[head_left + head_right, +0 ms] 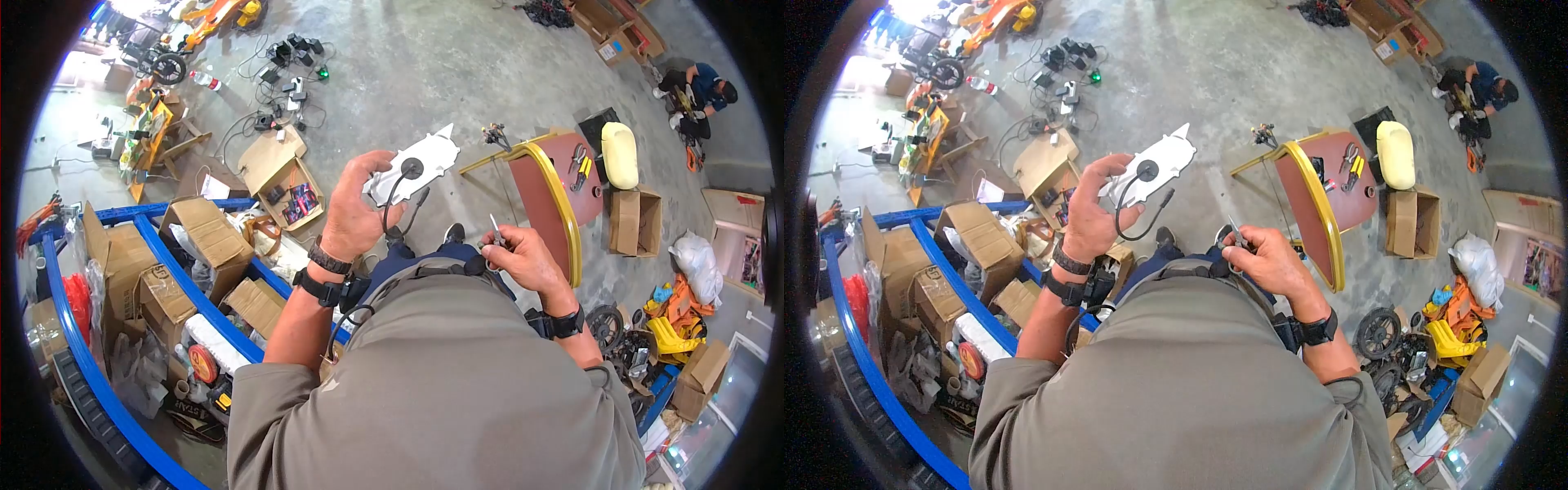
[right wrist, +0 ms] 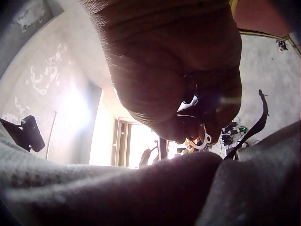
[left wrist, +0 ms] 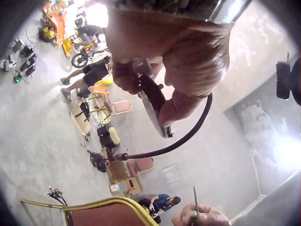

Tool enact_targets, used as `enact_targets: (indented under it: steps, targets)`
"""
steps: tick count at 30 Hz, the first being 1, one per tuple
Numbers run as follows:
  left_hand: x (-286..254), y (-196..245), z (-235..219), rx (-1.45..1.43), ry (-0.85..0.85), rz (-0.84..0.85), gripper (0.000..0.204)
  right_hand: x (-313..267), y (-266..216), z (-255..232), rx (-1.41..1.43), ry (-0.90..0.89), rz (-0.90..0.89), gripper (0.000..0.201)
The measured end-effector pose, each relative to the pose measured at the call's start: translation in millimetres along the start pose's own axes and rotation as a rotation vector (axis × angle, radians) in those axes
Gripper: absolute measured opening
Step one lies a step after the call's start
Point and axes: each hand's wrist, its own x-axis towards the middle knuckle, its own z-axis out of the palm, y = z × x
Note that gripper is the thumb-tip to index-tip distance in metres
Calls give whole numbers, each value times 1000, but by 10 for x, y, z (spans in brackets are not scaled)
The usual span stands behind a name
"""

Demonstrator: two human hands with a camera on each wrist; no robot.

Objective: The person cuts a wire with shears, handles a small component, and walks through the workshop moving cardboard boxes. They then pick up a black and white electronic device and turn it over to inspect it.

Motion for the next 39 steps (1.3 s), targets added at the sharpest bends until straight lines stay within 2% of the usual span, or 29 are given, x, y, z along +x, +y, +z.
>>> enact_targets:
  steps: [8, 11, 14, 20, 23, 26, 29, 30, 33, 39]
  targets:
    - [64, 73, -18, 70, -14, 88, 34, 20, -52, 10, -6, -6, 2, 18]
    - [69, 58, -24, 45, -17, 65, 30, 34, -34, 7, 4, -5, -4, 19]
    - [94, 2, -44, 124, -36, 144, 33, 38, -45, 10, 8, 5, 3, 19]
    - [97, 9, -35, 11, -55, 40, 30, 49, -70, 16, 27, 18, 20, 18]
    - [116, -24, -23, 22, -34, 78, 28, 66, -68, 10, 30, 20, 18, 19]
    - [108, -50, -75, -132, -122, -122, 26, 83, -72, -6, 0, 19, 9, 18]
    - [104, -144, -39, -892, -61, -602, 20, 91, -86, 2, -19, 17, 2, 17]
    - [87, -176, -6, -873, -18, -580, 29, 92, -93, 1, -11, 17, 2, 16]
    - [81, -226, -60, -954, -35, -622, 29, 92, -113, 13, 25, 14, 14, 17]
    - [87, -292, -75, -994, -53, -567, 33, 105, -117, 5, -26, 16, -12, 17]
